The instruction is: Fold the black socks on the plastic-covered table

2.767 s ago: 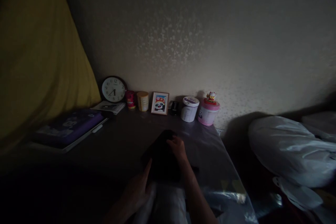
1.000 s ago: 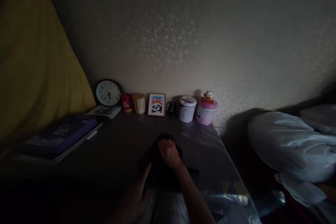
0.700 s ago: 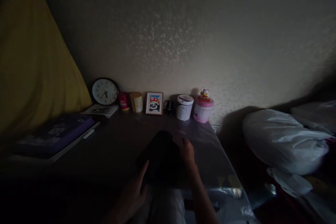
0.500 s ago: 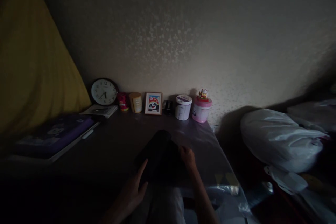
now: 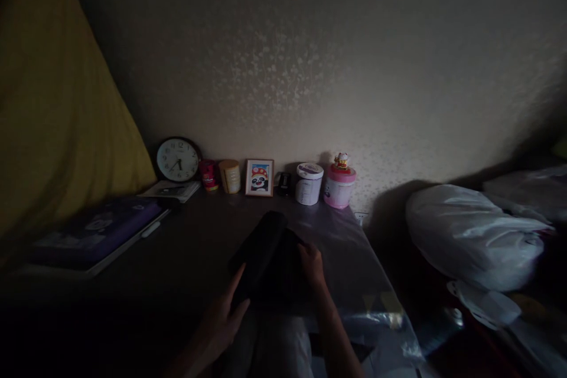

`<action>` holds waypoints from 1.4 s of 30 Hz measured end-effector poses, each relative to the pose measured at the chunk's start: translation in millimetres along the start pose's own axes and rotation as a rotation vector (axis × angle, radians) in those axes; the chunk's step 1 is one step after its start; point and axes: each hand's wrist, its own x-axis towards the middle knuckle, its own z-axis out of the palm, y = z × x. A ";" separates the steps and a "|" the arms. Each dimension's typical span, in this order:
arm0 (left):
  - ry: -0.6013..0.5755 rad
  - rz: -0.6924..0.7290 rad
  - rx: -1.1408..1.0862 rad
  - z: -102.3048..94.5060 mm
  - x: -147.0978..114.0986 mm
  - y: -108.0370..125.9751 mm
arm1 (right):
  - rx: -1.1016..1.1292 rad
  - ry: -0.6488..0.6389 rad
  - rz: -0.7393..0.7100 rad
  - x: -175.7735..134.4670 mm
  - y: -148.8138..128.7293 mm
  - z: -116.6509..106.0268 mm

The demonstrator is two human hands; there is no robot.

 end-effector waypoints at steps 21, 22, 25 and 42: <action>-0.128 -0.127 0.142 1.6 0.1 -7.5 | -0.012 0.016 -0.226 23.2 -43.2 45.1; -0.134 -0.147 0.151 1.5 0.4 -7.8 | -0.017 0.020 -0.232 23.5 -43.8 48.6; -0.141 -0.172 0.155 2.0 1.7 -10.0 | -0.014 0.005 -0.244 22.9 -42.6 55.8; -0.124 -0.199 0.247 4.0 1.7 -6.9 | 0.095 -0.166 -0.163 9.5 -48.4 64.8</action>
